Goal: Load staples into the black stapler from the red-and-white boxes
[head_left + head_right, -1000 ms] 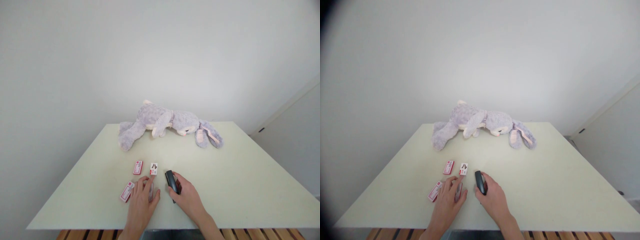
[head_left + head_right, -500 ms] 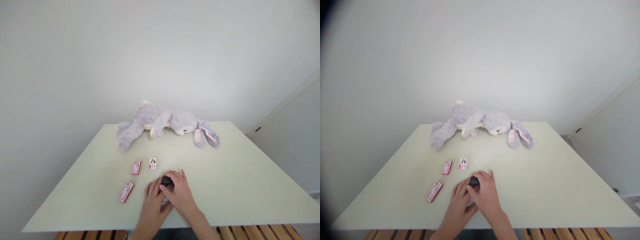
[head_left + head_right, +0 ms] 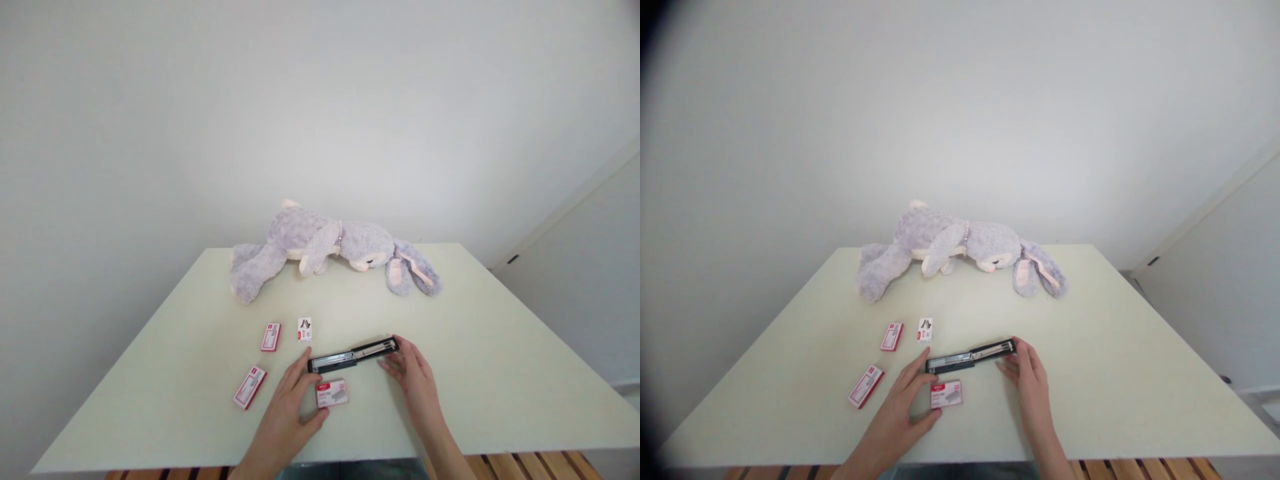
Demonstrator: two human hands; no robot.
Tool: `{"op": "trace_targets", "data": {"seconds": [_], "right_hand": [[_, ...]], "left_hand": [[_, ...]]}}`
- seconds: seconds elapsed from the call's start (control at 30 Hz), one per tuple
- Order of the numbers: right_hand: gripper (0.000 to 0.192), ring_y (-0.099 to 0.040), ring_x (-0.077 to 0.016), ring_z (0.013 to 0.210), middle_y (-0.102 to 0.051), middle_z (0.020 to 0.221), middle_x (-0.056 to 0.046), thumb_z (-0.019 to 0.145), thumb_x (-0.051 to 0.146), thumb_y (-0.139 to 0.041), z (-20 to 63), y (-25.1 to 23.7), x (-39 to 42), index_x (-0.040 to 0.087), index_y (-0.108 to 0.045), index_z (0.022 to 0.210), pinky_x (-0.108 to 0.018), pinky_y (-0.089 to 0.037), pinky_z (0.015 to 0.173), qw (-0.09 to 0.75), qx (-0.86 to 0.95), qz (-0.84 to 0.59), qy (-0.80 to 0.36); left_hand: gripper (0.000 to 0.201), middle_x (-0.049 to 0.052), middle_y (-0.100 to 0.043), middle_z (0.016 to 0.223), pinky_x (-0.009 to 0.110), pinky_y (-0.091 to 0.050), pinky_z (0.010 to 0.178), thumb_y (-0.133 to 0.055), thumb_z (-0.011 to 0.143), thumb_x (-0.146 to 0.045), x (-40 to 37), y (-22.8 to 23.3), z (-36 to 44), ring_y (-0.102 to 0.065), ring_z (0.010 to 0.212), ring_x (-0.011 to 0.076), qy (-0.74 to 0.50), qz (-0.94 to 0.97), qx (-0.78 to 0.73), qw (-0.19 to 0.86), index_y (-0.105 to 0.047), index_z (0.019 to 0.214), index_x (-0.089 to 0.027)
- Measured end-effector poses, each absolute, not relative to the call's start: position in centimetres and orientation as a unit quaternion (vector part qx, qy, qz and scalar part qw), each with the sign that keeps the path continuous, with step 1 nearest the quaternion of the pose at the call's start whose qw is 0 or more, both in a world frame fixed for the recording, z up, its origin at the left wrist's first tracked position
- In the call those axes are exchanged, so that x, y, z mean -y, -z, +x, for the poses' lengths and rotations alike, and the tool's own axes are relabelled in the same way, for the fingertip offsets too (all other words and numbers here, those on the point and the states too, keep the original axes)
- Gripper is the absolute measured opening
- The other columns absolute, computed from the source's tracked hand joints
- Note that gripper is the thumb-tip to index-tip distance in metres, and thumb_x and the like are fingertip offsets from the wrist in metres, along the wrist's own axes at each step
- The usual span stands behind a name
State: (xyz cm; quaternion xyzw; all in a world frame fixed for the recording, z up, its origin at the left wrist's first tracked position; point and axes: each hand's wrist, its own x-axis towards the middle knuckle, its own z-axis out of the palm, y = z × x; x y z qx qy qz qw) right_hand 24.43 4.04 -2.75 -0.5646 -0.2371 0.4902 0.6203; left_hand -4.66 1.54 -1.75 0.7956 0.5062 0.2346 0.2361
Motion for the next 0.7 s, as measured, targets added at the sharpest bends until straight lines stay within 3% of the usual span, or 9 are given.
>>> {"op": "trace_targets", "data": {"seconds": [0.07, 0.13, 0.23, 0.47, 0.6, 0.7], "right_hand": [[0.05, -0.071, -0.0179, 0.073, -0.071, 0.094, -0.002, 0.089, 0.066, -0.064, 25.1, 2.9, -2.6, 0.024, -0.064, 0.115, -0.031, -0.062, 0.064, 0.579, 0.246, -0.602, -0.492], [0.053, -0.064, -0.0143, 0.051, -0.066, 0.074, 0.002, 0.088, 0.072, -0.059, 24.5, 2.9, -1.4, 0.022, -0.063, 0.107, -0.025, -0.053, 0.044, 0.491, 0.281, -0.618, -0.546], [0.057, -0.053, -0.0107, 0.035, -0.062, 0.062, 0.004, 0.088, 0.076, -0.055, 21.7, 2.7, -0.3, 0.02, -0.06, 0.097, -0.02, -0.037, 0.031, 0.341, 0.36, -0.564, -0.66], [0.053, -0.033, -0.0075, 0.03, -0.048, 0.049, 0.01, 0.089, 0.071, -0.053, 19.8, 3.5, -1.4, 0.019, -0.06, 0.09, -0.02, -0.024, 0.029, 0.295, 0.485, -0.573, -0.591], [0.041, -0.043, -0.0115, 0.039, -0.052, 0.052, 0.007, 0.093, 0.061, -0.053, 21.9, 2.3, -1.7, 0.021, -0.06, 0.088, -0.023, -0.028, 0.039, 0.273, 0.533, -0.642, -0.478], [0.034, -0.051, -0.015, 0.051, -0.053, 0.055, 0.005, 0.099, 0.053, -0.051, 21.6, 0.2, -1.9, 0.021, -0.065, 0.099, -0.026, -0.032, 0.052, 0.306, 0.591, -0.649, -0.37]], "left_hand": [[0.037, 0.002, -0.029, 0.169, 0.05, -0.04, 0.121, -0.071, 0.086, -0.018, -1.5, 1.8, -4.6, -0.035, 0.152, 0.0273, -0.243, 0.79, -0.509, 0.24, -0.067, 0.121, -0.03], [0.035, 0.001, -0.032, 0.167, 0.052, -0.04, 0.12, -0.072, 0.086, -0.018, -1.6, 2.0, -4.3, -0.036, 0.151, 0.0277, -0.248, 0.789, -0.512, 0.233, -0.068, 0.118, -0.031], [0.038, -0.001, -0.037, 0.165, 0.056, -0.041, 0.118, -0.077, 0.082, -0.02, -1.8, 2.2, -3.3, -0.039, 0.148, 0.0297, -0.249, 0.79, -0.519, 0.209, -0.069, 0.115, -0.035], [0.038, 0.001, -0.044, 0.16, 0.055, -0.045, 0.115, -0.079, 0.081, -0.021, -2.3, 2.8, -3.7, -0.045, 0.144, 0.0299, -0.273, 0.788, -0.512, 0.207, -0.07, 0.115, -0.034], [0.033, 0.004, -0.051, 0.153, 0.053, -0.046, 0.116, -0.076, 0.085, -0.021, -2.5, 3.0, -4.7, -0.046, 0.142, 0.0283, -0.281, 0.788, -0.499, 0.225, -0.069, 0.115, -0.032], [0.035, 0.004, -0.054, 0.151, 0.053, -0.046, 0.116, -0.076, 0.084, -0.022, -2.5, 3.1, -4.6, -0.047, 0.142, 0.0287, -0.285, 0.792, -0.494, 0.22, -0.068, 0.117, -0.032]]}}
